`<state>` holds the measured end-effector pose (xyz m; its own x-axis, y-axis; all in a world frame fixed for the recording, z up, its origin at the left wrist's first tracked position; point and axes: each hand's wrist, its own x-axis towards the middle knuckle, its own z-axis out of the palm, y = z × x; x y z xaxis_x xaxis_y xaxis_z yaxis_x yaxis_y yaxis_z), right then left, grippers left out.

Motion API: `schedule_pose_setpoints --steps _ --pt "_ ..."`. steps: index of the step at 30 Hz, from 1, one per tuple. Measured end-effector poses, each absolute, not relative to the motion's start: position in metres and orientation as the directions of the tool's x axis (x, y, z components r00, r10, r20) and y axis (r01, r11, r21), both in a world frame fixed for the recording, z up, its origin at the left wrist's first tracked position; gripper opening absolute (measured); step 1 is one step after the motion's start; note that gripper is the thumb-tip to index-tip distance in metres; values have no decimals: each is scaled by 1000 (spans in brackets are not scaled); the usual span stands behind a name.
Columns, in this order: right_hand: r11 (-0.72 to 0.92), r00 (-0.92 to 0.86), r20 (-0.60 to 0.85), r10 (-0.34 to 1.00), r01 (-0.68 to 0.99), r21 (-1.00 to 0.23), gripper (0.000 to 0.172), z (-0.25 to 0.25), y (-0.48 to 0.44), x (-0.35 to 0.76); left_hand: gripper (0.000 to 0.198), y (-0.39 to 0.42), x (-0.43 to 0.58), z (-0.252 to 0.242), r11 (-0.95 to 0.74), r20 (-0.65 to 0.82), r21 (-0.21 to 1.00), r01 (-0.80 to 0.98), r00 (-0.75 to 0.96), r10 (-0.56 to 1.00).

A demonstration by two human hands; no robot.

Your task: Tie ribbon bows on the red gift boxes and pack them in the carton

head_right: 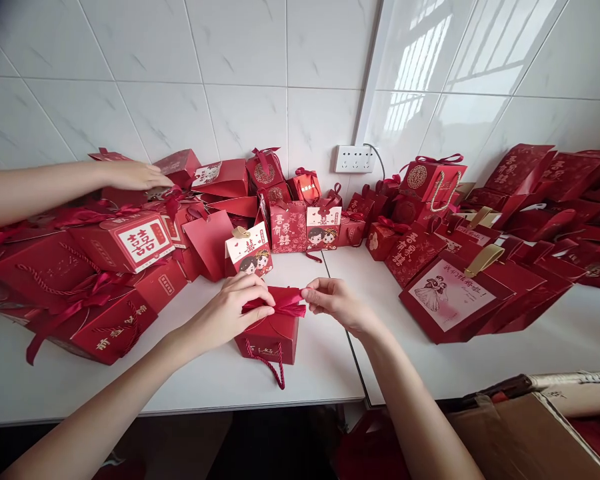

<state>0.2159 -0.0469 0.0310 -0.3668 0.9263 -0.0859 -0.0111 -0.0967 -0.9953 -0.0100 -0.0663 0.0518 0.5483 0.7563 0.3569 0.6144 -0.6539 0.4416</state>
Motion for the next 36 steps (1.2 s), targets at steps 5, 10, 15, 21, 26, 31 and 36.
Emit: schedule_pose_setpoints --steps 5,10,15,21,26,31,36 --pt "-24 -343 -19 939 -10 -1000 44 30 -26 205 5 -68 -9 53 -657 336 388 647 564 754" --pt "82 -445 41 894 74 -994 46 31 0 199 15 -68 -9 53 -672 334 319 668 584 740" --pt "135 -535 29 845 160 -978 43 33 11 196 19 -69 -9 53 -692 340 279 666 606 720" --pt "158 -496 1 868 275 -948 39 37 9 192 20 -68 -8 55 -686 312 315 656 611 727" --pt "200 -431 25 902 364 -910 32 35 11 187 21 -67 -9 54 -693 326 363 623 612 721" --pt "259 -336 100 936 473 -842 20 37 12 176 19 -67 -9 54 -699 309 341 628 627 715" --pt "356 -292 230 928 521 -776 29 55 3 169 26 -72 -16 48 -647 483 461 608 439 757"
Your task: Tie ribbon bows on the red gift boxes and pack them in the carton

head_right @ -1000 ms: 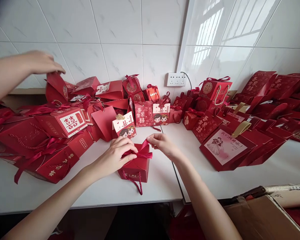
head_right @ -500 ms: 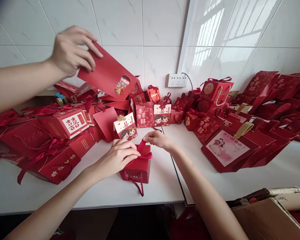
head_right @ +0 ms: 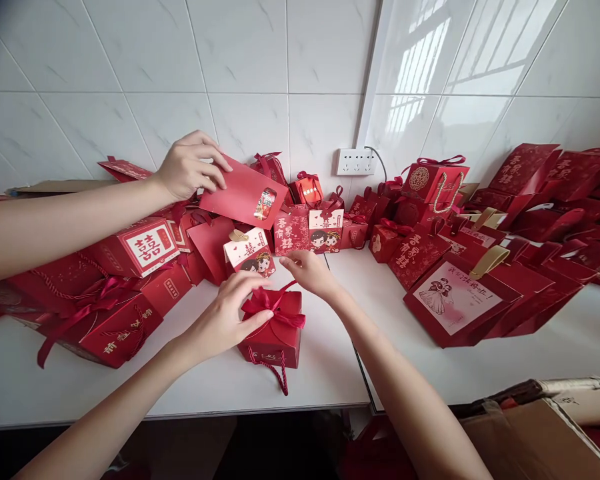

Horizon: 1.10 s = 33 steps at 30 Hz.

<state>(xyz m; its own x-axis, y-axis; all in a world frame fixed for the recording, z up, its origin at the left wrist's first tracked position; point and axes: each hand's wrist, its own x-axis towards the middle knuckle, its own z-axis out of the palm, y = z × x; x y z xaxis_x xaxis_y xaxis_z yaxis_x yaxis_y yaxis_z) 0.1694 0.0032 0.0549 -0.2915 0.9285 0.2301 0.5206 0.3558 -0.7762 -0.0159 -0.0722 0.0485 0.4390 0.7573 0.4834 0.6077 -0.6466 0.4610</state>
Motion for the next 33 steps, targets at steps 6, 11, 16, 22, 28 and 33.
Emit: schedule_pose_setpoints --steps 6,11,16,22,28,33 --pt "487 -540 133 831 590 -644 41 65 -3 156 27 -79 -25 40 -272 258 732 625 115 959" --pt "436 -562 63 825 561 -703 21 65 -2 146 25 -80 -21 37 -252 173 815 522 195 965" --pt "385 -472 97 877 566 -729 21 62 -2 141 24 -82 -16 29 -264 196 869 418 198 960" --pt "365 -354 203 913 486 -794 20 59 -13 154 25 -88 -18 23 -244 182 886 393 189 965" --pt "113 -113 43 993 738 -666 57 64 -77 189 38 -87 -18 30 -138 79 909 393 161 984" --pt "101 -207 -92 974 760 -642 52 62 -103 190 33 -84 -15 30 -144 75 919 367 196 978"
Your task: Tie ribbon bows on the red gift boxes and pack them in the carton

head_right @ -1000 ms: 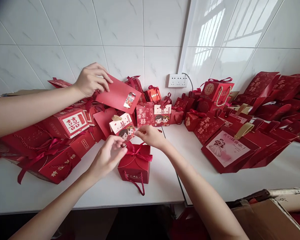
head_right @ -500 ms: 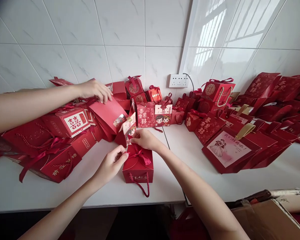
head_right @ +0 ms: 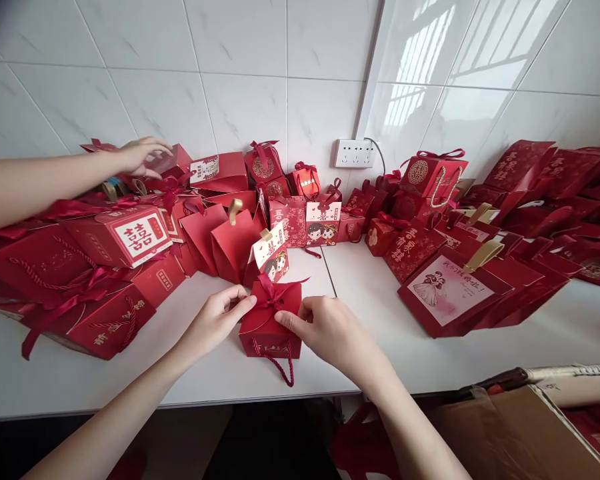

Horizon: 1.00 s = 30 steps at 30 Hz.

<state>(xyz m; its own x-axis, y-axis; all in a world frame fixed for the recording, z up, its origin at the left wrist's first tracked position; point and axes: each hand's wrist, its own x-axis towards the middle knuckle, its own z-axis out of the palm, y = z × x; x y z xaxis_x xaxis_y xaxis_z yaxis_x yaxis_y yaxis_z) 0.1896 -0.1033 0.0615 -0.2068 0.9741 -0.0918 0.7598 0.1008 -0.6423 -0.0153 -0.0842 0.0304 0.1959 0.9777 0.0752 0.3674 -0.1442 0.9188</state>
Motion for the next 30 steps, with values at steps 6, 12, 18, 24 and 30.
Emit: schedule_pose_setpoints --steps 6,12,18,24,30 --pt "56 -311 -136 941 536 -843 36 48 -83 198 33 -81 -23 25 -165 67 940 300 310 948" --pt "-90 -448 -233 863 318 -944 48 41 -68 212 34 -79 -28 25 -164 43 944 285 386 921" --pt "-222 -520 -301 800 210 -952 43 37 -54 221 33 -76 -30 24 -194 53 938 286 435 899" --pt "-369 -645 -322 693 67 -927 39 26 -44 224 33 -74 -29 16 -252 106 932 261 469 877" --pt "-253 -548 -248 799 68 -965 51 33 -52 225 36 -66 -34 18 -175 78 966 190 430 900"
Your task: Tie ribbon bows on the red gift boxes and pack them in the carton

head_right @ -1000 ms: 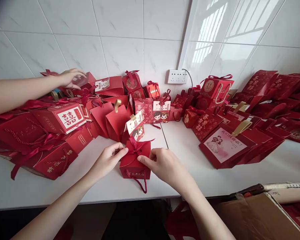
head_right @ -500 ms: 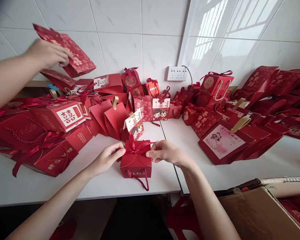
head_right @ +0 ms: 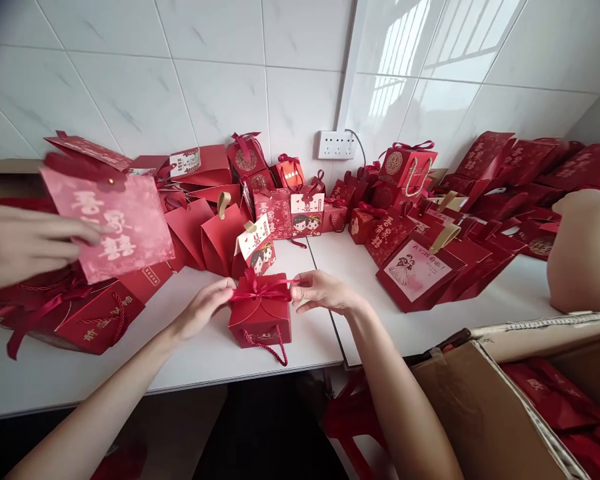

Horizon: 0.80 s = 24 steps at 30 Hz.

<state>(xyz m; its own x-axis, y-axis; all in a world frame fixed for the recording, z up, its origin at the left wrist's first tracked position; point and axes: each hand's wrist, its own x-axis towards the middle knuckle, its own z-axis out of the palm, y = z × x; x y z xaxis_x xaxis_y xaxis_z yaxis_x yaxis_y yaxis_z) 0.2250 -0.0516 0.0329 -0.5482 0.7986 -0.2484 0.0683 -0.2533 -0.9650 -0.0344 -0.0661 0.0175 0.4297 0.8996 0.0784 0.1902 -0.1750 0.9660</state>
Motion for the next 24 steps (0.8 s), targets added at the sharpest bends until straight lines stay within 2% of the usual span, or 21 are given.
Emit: schedule_pose_setpoints --steps 5,8,10,15,19,24 --pt "-132 -358 -158 920 96 -987 52 39 -52 226 42 -54 -32 31 -60 -39 953 298 313 949" --pt "-74 -311 -87 946 53 -996 45 35 -49 223 40 -49 -23 33 -9 -71 979 206 375 924" --pt "-38 -332 -43 942 23 -999 42 32 -47 220 38 -47 -17 34 21 -78 990 140 417 906" --pt "4 -478 12 878 -18 -1000 38 35 -41 211 32 -46 -11 40 43 -119 985 169 474 872" --pt "32 -524 47 851 -37 -999 40 41 -40 205 26 -50 -9 45 42 -103 991 127 524 845" --pt "13 -526 16 850 -9 -1000 45 43 -40 195 24 -55 -5 40 7 -75 989 148 456 887"
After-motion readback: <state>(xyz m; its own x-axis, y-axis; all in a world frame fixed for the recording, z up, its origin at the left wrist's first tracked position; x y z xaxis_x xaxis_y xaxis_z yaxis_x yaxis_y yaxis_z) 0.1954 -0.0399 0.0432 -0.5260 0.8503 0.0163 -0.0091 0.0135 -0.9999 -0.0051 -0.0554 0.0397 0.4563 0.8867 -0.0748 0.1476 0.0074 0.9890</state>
